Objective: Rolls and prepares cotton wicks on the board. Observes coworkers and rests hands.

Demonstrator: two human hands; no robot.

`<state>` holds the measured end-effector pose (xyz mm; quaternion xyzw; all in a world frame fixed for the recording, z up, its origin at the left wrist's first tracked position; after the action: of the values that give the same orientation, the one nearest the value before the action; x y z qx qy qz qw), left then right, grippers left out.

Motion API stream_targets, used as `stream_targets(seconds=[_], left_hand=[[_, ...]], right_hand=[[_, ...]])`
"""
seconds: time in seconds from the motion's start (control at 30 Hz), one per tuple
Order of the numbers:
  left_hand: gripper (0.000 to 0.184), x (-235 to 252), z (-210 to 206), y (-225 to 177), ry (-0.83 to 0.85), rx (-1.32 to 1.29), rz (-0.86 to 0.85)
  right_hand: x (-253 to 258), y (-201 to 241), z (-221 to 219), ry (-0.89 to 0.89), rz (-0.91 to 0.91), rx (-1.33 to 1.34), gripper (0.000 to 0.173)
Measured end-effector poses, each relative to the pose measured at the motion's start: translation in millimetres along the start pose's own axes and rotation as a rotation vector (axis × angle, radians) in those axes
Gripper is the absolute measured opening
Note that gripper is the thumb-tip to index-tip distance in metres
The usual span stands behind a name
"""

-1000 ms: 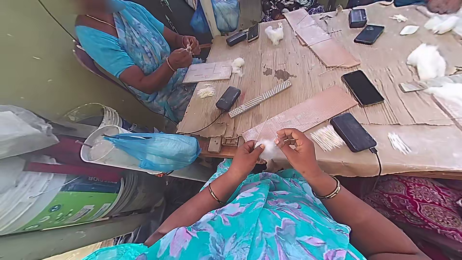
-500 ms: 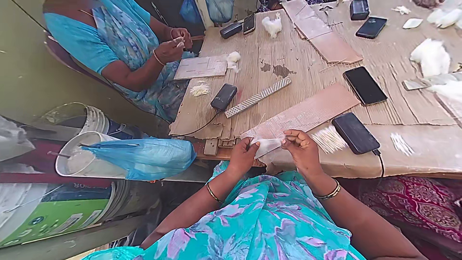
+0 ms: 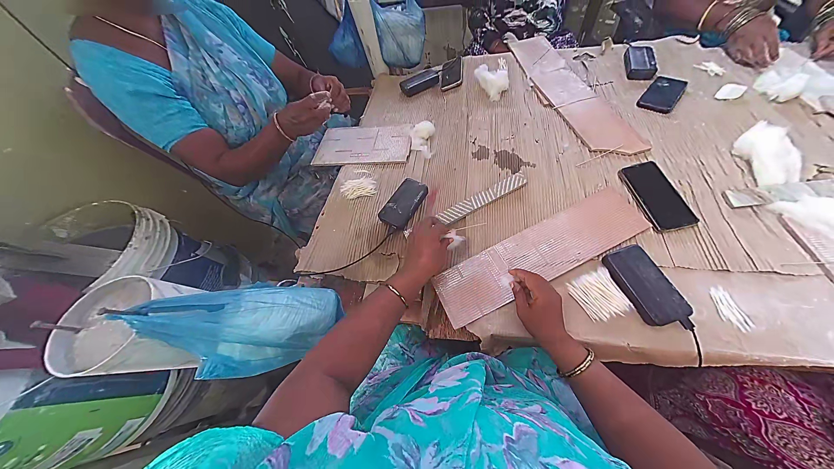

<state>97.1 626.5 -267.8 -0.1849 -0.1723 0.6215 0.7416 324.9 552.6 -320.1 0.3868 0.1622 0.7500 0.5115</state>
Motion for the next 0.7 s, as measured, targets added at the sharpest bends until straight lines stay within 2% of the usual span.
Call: stream_targets(seconds=[0.17,0.43,0.57,0.7], left_hand=[[0.022,18.8,-4.3,9.2,-0.024,0.114,-0.025],[0.053,31.3,-0.6,19.9,0.011,0.129,0.077],[0.042,53.0,-13.4,31.8,-0.01,0.348,-0.081],[0.029,53.8,-24.0,10.6,-0.002,0.555,-0.305]], right_hand=[[-1.1,-1.6,-0.3,-0.022,0.021,-0.009,0.027],[1.7,-4.8,0.4,-0.017,0.011,0.023,0.028],[1.2,-3.4,-4.6,-0.006,0.025,0.017,0.029],[2.5,-3.0,3.4,0.037,-0.013,0.048,0.028]])
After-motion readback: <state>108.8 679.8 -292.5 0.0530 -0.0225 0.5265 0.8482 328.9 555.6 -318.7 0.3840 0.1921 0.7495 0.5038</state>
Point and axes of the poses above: each hand's wrist, its own x-axis towards the middle knuckle, its own z-axis out of the back of the hand, y = z × x, the point moved 7 cm from there along x, towards the middle knuckle, and after that the axes turned 7 degrees about y, right-handed, at the moved point
